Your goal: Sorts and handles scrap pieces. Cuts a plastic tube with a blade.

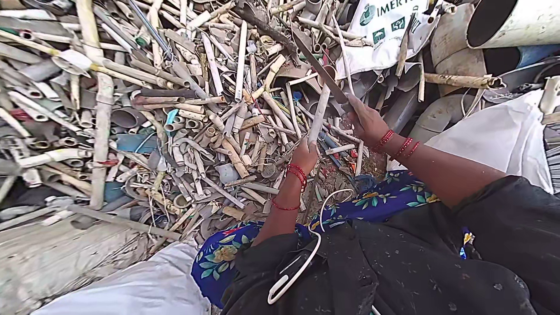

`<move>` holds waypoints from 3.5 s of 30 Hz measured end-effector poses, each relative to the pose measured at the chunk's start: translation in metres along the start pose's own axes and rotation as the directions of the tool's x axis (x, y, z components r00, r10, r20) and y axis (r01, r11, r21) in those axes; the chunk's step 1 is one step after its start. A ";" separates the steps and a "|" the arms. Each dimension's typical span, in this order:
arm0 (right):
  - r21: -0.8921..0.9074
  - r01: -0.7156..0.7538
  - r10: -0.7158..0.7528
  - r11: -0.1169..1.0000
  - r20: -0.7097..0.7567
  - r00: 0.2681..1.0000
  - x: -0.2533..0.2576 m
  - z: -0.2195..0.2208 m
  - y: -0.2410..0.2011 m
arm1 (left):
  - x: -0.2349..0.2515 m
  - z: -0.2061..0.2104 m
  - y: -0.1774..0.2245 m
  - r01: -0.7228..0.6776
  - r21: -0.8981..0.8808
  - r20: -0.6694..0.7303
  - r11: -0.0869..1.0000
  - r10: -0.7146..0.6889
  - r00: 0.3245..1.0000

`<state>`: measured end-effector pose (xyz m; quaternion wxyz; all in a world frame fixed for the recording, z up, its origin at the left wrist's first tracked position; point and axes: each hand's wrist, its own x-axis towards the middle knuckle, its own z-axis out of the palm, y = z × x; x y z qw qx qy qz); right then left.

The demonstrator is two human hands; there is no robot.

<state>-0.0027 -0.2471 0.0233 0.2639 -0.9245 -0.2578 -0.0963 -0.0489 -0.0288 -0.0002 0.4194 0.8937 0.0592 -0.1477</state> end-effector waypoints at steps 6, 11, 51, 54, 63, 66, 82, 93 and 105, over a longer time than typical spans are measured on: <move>-0.221 -0.190 0.262 0.957 0.369 0.892 0.004 -0.002 -0.003 | -0.002 0.002 0.002 -0.006 0.023 0.009 1.000 0.006 1.000; 0.072 -0.019 0.030 0.997 -0.142 0.989 -0.001 -0.004 -0.004 | -0.001 0.002 0.004 0.010 0.017 0.016 1.000 -0.010 1.000; -0.368 -0.280 0.402 0.887 0.315 0.860 0.015 -0.005 0.015 | -0.008 0.007 0.001 0.015 0.127 0.045 0.992 -0.021 0.999; -0.176 -0.343 0.344 0.922 -0.027 0.938 0.011 -0.027 0.016 | -0.005 -0.005 -0.010 0.000 0.066 0.041 0.998 -0.003 0.999; -0.201 -0.244 0.307 0.949 0.399 0.864 0.000 0.005 -0.023 | -0.010 -0.006 -0.004 -0.016 0.136 0.053 0.991 0.009 0.999; -0.120 -0.209 0.231 0.971 0.224 0.947 0.003 -0.002 -0.027 | -0.007 -0.006 -0.008 0.018 0.144 0.029 0.989 -0.022 0.999; 0.748 -0.604 0.323 0.276 0.519 0.791 -0.013 0.024 -0.068 | 0.004 0.027 -0.010 -0.107 -0.516 0.098 0.850 0.182 0.978; 0.608 -0.448 0.308 0.655 0.326 0.894 -0.014 -0.082 -0.032 | 0.005 0.006 -0.013 -0.129 -0.524 -0.158 0.842 0.052 0.986; 0.857 -0.507 0.726 0.094 0.290 0.624 -0.225 -0.033 0.014 | 0.003 -0.016 -0.045 -0.134 -0.367 -0.326 0.921 0.008 0.945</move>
